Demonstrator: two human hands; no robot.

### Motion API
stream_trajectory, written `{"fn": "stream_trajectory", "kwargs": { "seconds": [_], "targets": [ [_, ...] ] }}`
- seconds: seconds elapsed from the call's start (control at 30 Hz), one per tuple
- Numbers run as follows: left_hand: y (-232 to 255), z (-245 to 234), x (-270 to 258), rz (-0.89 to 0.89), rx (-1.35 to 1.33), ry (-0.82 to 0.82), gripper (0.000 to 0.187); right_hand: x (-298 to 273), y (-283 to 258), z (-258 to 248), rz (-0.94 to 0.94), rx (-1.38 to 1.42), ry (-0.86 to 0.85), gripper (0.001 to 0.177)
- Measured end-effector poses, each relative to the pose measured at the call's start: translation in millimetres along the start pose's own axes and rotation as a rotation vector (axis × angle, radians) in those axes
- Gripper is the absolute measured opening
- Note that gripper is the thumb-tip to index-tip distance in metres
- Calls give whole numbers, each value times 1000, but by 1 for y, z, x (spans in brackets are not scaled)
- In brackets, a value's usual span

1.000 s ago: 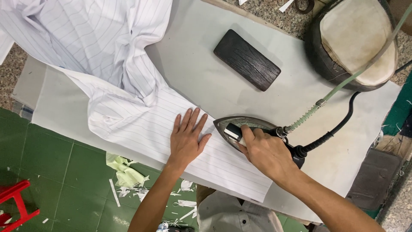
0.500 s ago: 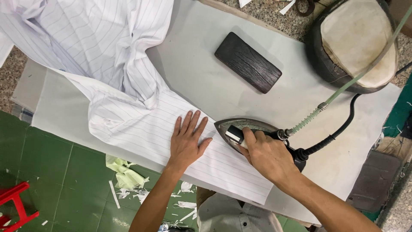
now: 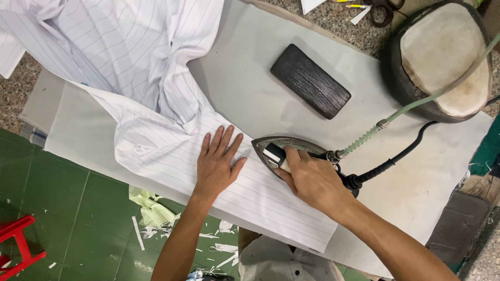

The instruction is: The person irons a white striped shirt on a flat ironing board. They smooth the fabric with their hands, use a steam iron to press the shirt, and occasionally use a black rectangular block to press down on the fabric while ironing. The person adjusts the shirt's position multiple times to iron different sections.

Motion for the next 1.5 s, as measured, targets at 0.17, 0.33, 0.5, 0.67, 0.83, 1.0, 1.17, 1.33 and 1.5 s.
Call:
{"fn": "stream_trajectory", "kwargs": {
  "seconds": [0.17, 0.33, 0.5, 0.67, 0.83, 1.0, 1.17, 1.33, 1.5],
  "targets": [
    [0, 0, -1, 3, 15, 10, 59, 5, -2, -14, 21, 103, -125, 53],
    [-3, 3, 2, 19, 14, -4, 59, -2, 0, 7, -6, -21, -6, 50],
    [-4, 3, 3, 17, 20, -4, 59, 5, -2, 23, -9, -125, 79, 44],
    [-24, -1, 25, 43, 40, 22, 58, 13, -8, 22, 4, -93, 30, 44],
    [-32, -6, 18, 49, 76, 10, 57, 16, -9, 17, 12, -79, 15, 44],
    [-31, -7, 22, 27, 107, 5, 59, 15, -10, 19, 0, -86, 50, 42],
    [-34, -2, 22, 38, 32, 26, 57, 18, -12, 20, 13, -80, 44, 46],
    [-44, -7, 30, 16, 39, 3, 57, 30, -18, 17, 5, -52, 42, 46],
    [-54, -1, 20, 14, 70, 7, 60, 37, -22, 0, -3, 17, -19, 46]
  ]
}}
Point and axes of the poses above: each hand's wrist, its own x-axis towards the middle knuckle, its own z-axis out of the palm, y = z × x, the point moved 1 cm from there along x, towards the middle knuckle, and after that the axes turned 13 degrees about y, right-handed, at the moved point
